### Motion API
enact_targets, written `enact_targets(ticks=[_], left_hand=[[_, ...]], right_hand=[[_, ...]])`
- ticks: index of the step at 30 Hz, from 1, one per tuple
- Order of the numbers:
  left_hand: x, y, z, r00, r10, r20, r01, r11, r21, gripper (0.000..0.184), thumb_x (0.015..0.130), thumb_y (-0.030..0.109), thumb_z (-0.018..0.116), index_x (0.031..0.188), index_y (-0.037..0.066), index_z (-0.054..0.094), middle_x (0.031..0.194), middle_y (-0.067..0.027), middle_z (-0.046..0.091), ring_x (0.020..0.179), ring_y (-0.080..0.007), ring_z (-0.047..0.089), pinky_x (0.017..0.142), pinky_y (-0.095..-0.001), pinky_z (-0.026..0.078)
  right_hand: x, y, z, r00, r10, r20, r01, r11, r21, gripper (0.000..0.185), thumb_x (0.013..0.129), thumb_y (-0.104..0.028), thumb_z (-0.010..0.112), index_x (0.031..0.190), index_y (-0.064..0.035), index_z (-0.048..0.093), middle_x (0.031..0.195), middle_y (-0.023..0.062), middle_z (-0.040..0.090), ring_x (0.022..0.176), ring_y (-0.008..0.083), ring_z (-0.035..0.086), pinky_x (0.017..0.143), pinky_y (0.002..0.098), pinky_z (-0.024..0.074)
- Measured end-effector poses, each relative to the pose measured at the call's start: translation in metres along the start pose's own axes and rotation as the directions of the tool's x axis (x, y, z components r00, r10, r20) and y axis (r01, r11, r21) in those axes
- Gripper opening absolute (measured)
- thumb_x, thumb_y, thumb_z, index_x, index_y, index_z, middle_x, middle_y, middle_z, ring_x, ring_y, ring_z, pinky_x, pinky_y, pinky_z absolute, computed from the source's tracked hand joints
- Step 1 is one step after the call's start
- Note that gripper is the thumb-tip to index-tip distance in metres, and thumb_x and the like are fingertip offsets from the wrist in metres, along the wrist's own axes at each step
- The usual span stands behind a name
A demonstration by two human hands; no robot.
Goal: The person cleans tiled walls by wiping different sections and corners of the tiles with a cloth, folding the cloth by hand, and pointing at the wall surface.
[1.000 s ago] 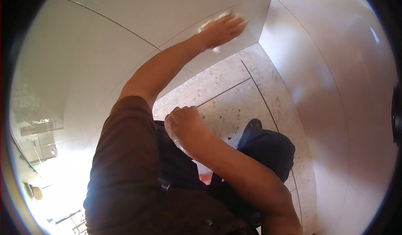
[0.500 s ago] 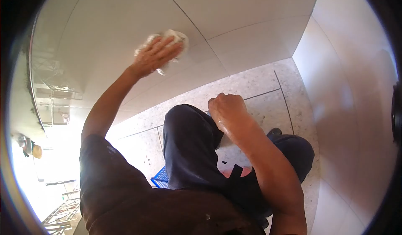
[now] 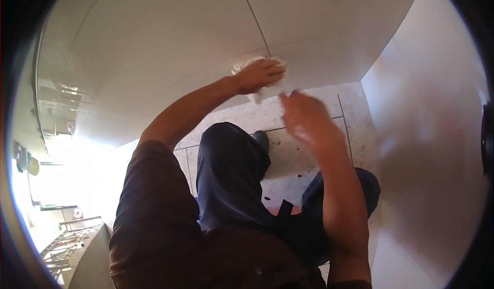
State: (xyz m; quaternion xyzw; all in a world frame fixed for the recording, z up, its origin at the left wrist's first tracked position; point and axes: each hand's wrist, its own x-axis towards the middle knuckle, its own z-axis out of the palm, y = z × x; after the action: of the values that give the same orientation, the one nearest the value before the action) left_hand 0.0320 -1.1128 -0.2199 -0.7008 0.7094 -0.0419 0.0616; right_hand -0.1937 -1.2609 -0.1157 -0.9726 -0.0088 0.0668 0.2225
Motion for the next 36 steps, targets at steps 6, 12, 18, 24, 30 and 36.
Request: enact_targets(ticks=[6, 12, 18, 24, 30, 36], left_hand=[[0.074, 0.097, -0.156, 0.738, -0.626, 0.25, 0.255, -0.085, -0.963, 0.039, 0.098, 0.02, 0.061, 0.13, -0.001, 0.058, 0.122, -0.0216, 0.065, 0.112, -0.0296, 0.066, 0.092, -0.0407, 0.056], [0.084, 0.161, -0.161, 0.654, -0.707, 0.267, -0.425, -0.636, -0.644, 0.046, 0.103, 0.028, 0.054, 0.135, -0.005, 0.051, 0.122, -0.0199, 0.062, 0.11, -0.029, 0.065, 0.092, -0.0401, 0.057], [0.077, 0.163, -0.172, 0.761, -0.589, 0.274, -0.402, -0.759, -0.513, 0.073, 0.103, 0.058, 0.047, 0.135, -0.008, 0.051, 0.124, -0.0219, 0.061, 0.112, -0.0308, 0.063, 0.099, -0.0413, 0.053], [0.104, 0.165, -0.144, 0.569, -0.821, 0.051, -0.167, -0.177, -0.97, 0.064, 0.103, 0.053, 0.047, 0.121, -0.006, 0.062, 0.116, -0.0231, 0.067, 0.107, -0.0306, 0.066, 0.09, -0.0405, 0.055], [0.069, 0.19, -0.184, 0.614, -0.703, -0.358, -0.224, 0.28, -0.933, 0.031, 0.094, 0.027, 0.059, 0.087, 0.0, 0.072, 0.084, -0.0168, 0.073, 0.065, -0.0314, 0.071, 0.064, -0.0418, 0.057], [0.034, 0.218, -0.207, 0.208, -0.408, -0.889, -0.562, 0.694, -0.451, 0.019, 0.078, 0.023, 0.067, 0.068, 0.008, 0.063, 0.068, -0.0087, 0.061, 0.062, -0.0291, 0.066, 0.053, -0.0434, 0.053]], right_hand=[[0.002, 0.034, -0.051, 0.683, 0.257, -0.684, -0.109, 0.961, 0.252, 0.079, 0.091, -0.044, 0.07, 0.15, -0.0007, 0.041, 0.136, 0.0293, 0.053, 0.127, 0.0413, 0.056, 0.105, 0.0424, 0.0475], [-0.03, 0.027, -0.053, 0.857, 0.398, -0.328, 0.103, 0.492, 0.865, 0.1, 0.084, -0.042, 0.081, 0.158, -0.0017, 0.028, 0.146, 0.0221, 0.049, 0.132, 0.0293, 0.053, 0.11, 0.0368, 0.0427], [-0.051, 0.024, -0.044, 0.846, 0.381, -0.372, 0.118, 0.547, 0.829, 0.083, 0.083, -0.015, 0.082, 0.152, -0.0008, 0.038, 0.137, 0.0193, 0.057, 0.121, 0.0261, 0.061, 0.103, 0.0355, 0.0507], [-0.09, 0.037, -0.065, 0.71, 0.413, -0.57, 0.151, 0.702, 0.696, 0.073, 0.085, -0.007, 0.076, 0.149, -0.0009, 0.042, 0.139, 0.0181, 0.055, 0.126, 0.0264, 0.057, 0.106, 0.0381, 0.0481], [-0.114, 0.045, -0.104, 0.785, 0.268, -0.558, -0.172, 0.96, 0.219, 0.073, 0.087, -0.014, 0.074, 0.151, -0.0023, 0.04, 0.145, 0.017, 0.051, 0.132, 0.0291, 0.052, 0.112, 0.041, 0.0419], [0.008, 0.044, -0.019, 0.867, -0.442, -0.23, 0.325, 0.851, -0.413, 0.051, 0.083, 0.001, 0.067, 0.133, -0.0079, 0.063, 0.147, 0.0129, 0.053, 0.139, 0.0344, 0.048, 0.115, 0.0411, 0.0403]])
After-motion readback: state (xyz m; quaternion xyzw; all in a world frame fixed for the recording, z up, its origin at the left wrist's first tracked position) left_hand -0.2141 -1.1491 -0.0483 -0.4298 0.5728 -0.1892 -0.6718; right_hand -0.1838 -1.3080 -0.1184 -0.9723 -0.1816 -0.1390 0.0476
